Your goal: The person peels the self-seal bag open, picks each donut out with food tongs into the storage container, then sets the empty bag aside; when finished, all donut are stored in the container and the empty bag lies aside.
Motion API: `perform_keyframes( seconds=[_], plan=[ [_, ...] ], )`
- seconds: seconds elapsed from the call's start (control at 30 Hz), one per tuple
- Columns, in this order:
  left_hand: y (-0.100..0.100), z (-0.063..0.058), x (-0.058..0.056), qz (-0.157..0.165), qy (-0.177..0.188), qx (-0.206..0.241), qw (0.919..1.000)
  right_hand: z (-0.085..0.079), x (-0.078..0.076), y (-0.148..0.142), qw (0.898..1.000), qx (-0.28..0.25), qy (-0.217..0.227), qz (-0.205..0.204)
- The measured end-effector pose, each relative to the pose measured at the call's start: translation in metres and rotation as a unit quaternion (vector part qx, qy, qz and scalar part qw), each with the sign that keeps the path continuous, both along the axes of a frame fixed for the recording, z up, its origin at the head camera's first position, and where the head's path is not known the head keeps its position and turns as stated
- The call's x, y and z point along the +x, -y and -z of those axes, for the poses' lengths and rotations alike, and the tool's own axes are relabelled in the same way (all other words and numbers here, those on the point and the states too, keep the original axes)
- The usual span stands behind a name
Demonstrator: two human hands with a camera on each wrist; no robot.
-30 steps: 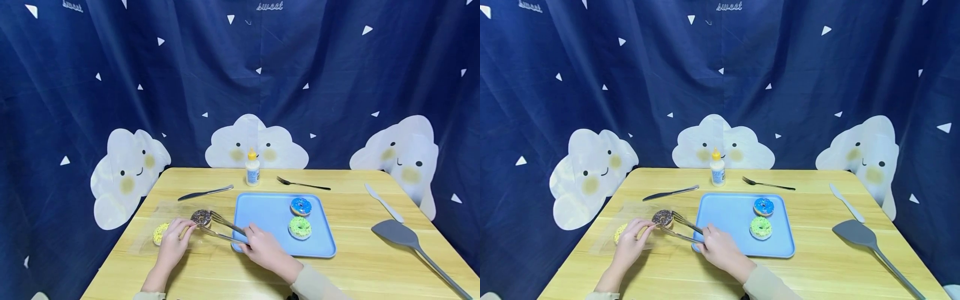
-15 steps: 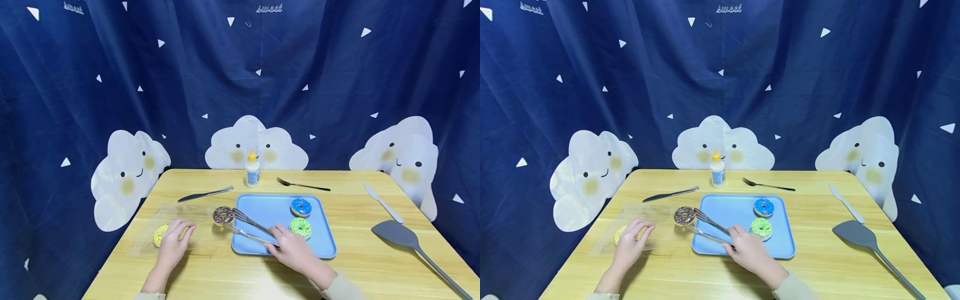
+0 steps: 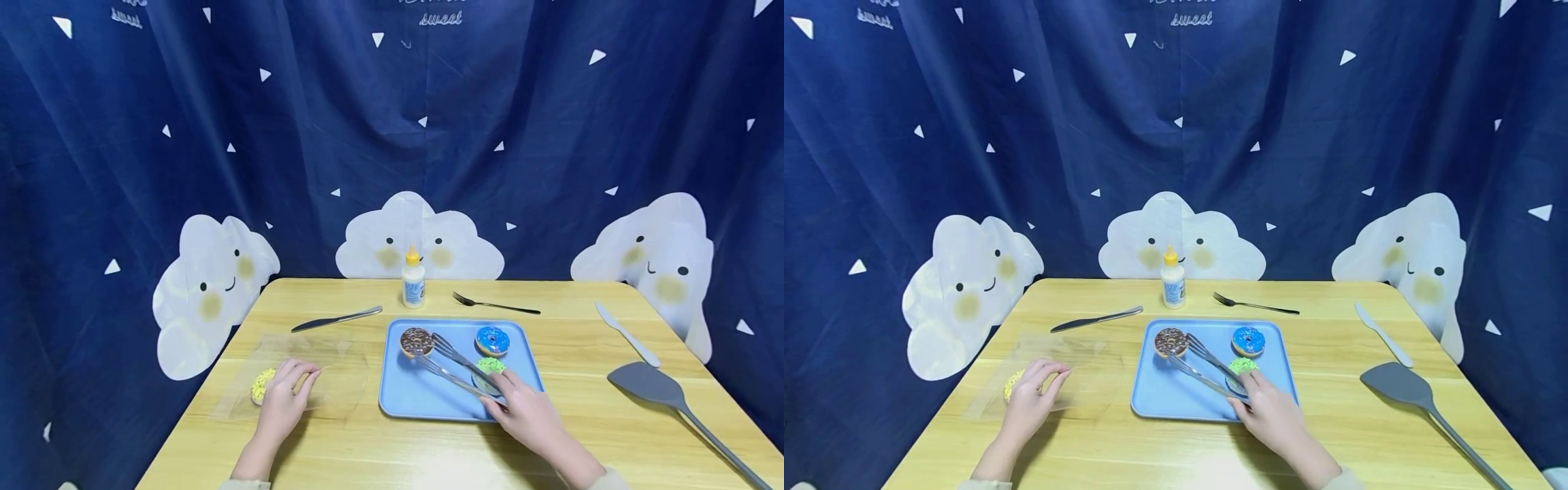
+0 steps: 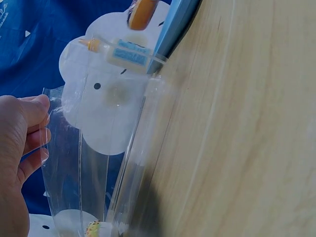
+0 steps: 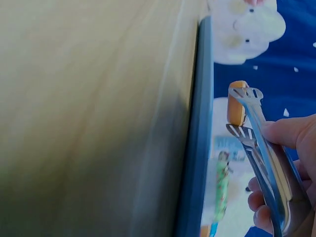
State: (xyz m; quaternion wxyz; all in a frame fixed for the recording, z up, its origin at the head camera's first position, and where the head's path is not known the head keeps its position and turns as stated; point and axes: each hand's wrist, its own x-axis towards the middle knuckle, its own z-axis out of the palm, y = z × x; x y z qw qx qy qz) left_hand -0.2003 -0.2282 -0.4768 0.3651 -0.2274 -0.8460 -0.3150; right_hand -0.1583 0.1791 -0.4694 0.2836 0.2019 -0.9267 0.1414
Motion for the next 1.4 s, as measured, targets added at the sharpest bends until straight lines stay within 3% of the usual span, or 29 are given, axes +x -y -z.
perform_keyframes(
  seconds=[0.13, 0.43, 0.67, 0.97, 1.1, 1.23, 1.4],
  plan=[
    [0.000, 0.000, 0.000, 0.005, 0.005, 0.003, 1.0000, 0.002, -0.001, -0.010, 1.000, 0.005, -0.008, 0.011],
    [0.000, 0.000, -0.002, 0.008, 0.002, 0.005, 0.9999, -0.012, -0.003, -0.006, 0.994, 0.036, 0.090, 0.057],
    [0.001, 0.001, -0.002, 0.009, -0.009, 0.006, 0.9999, -0.019, -0.006, -0.003, 0.992, 0.061, 0.097, 0.056],
    [0.002, 0.003, -0.002, 0.012, -0.006, 0.006, 0.9999, -0.033, 0.002, -0.012, 0.993, 0.044, 0.097, 0.046],
    [0.002, 0.002, -0.001, 0.009, 0.002, 0.005, 0.9999, -0.033, 0.004, -0.016, 0.997, 0.026, 0.064, 0.028],
    [0.002, 0.002, -0.001, 0.011, -0.001, 0.015, 0.9998, -0.029, 0.004, -0.014, 0.999, 0.003, 0.034, -0.022],
    [0.002, 0.003, -0.001, 0.013, -0.012, 0.028, 0.9994, -0.022, 0.003, 0.001, 0.996, -0.023, 0.028, -0.084]
  ],
)
